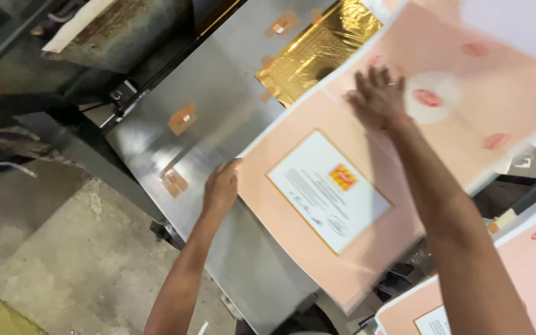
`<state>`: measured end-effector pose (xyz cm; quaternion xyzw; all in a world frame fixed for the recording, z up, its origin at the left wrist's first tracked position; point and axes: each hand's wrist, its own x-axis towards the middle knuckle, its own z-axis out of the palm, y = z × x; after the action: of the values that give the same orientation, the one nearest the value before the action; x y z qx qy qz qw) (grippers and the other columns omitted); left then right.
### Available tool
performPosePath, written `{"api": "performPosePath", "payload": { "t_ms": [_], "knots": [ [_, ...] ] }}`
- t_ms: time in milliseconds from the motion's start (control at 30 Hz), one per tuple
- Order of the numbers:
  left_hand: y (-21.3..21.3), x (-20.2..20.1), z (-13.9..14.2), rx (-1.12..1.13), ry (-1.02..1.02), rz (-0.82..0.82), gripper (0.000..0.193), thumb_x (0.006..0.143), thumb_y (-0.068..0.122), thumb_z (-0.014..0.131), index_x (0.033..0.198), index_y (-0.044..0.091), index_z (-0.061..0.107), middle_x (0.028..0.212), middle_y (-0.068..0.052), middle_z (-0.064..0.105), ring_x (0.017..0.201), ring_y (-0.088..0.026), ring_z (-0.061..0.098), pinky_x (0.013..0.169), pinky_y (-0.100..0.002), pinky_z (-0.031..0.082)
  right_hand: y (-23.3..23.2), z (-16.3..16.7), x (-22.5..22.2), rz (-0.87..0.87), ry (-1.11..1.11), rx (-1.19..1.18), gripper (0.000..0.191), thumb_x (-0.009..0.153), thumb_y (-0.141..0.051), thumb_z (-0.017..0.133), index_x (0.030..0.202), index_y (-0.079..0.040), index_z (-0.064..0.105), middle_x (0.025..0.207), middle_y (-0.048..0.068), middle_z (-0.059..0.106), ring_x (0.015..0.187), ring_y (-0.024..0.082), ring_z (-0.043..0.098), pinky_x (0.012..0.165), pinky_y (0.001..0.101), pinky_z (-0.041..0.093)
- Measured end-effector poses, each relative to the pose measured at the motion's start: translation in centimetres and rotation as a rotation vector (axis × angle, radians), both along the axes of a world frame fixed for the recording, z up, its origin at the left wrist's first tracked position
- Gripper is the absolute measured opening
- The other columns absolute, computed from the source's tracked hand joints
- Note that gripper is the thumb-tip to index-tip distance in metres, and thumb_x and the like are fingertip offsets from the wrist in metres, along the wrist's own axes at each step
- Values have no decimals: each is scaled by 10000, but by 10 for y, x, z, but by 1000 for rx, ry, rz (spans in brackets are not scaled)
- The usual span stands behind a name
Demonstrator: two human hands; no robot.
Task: The person places printed label sheets onto the bed of a die-cutting machine, presses the machine's control buttons, and lets the machine press the sheet. They then remove the processed sheet, stack it with finished sheets, and load the next sheet, repeating the cycle.
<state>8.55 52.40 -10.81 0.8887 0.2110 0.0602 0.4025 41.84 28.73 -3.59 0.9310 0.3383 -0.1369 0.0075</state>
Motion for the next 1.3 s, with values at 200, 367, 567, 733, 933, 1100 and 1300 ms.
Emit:
{"api": "performPosePath", "payload": {
  "t_ms": [200, 367, 567, 733, 933, 1100, 1300],
  "knots": [
    [65, -24, -29, 310, 58, 127, 372, 938, 64, 600, 1294, 129, 689, 1001, -157, 667, 936, -384, 654, 836, -513, 523, 108, -40, -12, 55, -26, 164, 577, 977, -494, 595, 1401, -105, 553, 1530, 193, 441, 1440, 428, 367, 1080, 691, 252],
    [115, -41, -26, 227, 246, 301, 416, 944, 103, 594, 1347, 161, 680, 1111, -204, 661, 960, -411, 671, 838, -510, 537, 140, -34, -16, 343, -317, 361, 429, 846, -397, 763, 1166, -129, 666, 1386, 172, 562, 1283, 381, 530, 995, 600, 364],
    [206, -16, -50, 129, 344, 307, 501, 973, 222, 627, 1454, 86, 592, 1116, -272, 691, 1046, -426, 687, 921, -499, 544, -16, 33, -60, 166, -209, 870, 195, 943, 22, 828, 981, -28, 644, 1043, 144, 655, 975, 326, 654, 827, 406, 521],
    [246, -11, 18, 455, 359, 106, 427, 997, 241, 692, 1356, 15, 644, 942, -252, 717, 922, -413, 702, 814, -506, 541, -215, 51, -150, -538, 21, 933, 194, 1098, -67, 734, 946, -11, 627, 858, 61, 673, 728, 108, 649, 667, 261, 498],
    [150, -91, 192, 136, -235, 157, 342, 1133, -17, 539, 1474, -27, 561, 1216, -174, 684, 1033, -189, 668, 936, -338, 568, -377, -46, -299, -848, 112, 766, 269, 1125, -237, 534, 1210, -49, 708, 827, 39, 718, 727, 71, 662, 687, 256, 537],
    [-52, -110, 201, 96, -366, -29, 257, 996, -25, 623, 1249, 9, 656, 1249, -126, 703, 1181, -235, 670, 1055, -363, 519, -451, -62, -404, -660, 240, 563, 192, 921, -207, 637, 1042, -84, 722, 795, 71, 749, 726, 213, 706, 673, 364, 564],
    [-338, -96, 55, -240, 25, -619, 722, 838, 186, 771, 1491, 88, 479, 1429, -195, 544, 1337, -381, 516, 1109, -438, 422, -453, -56, -436, -260, 129, 337, 106, 846, -237, 711, 861, -141, 754, 804, 70, 712, 802, 308, 673, 676, 447, 523]
  ]
}}
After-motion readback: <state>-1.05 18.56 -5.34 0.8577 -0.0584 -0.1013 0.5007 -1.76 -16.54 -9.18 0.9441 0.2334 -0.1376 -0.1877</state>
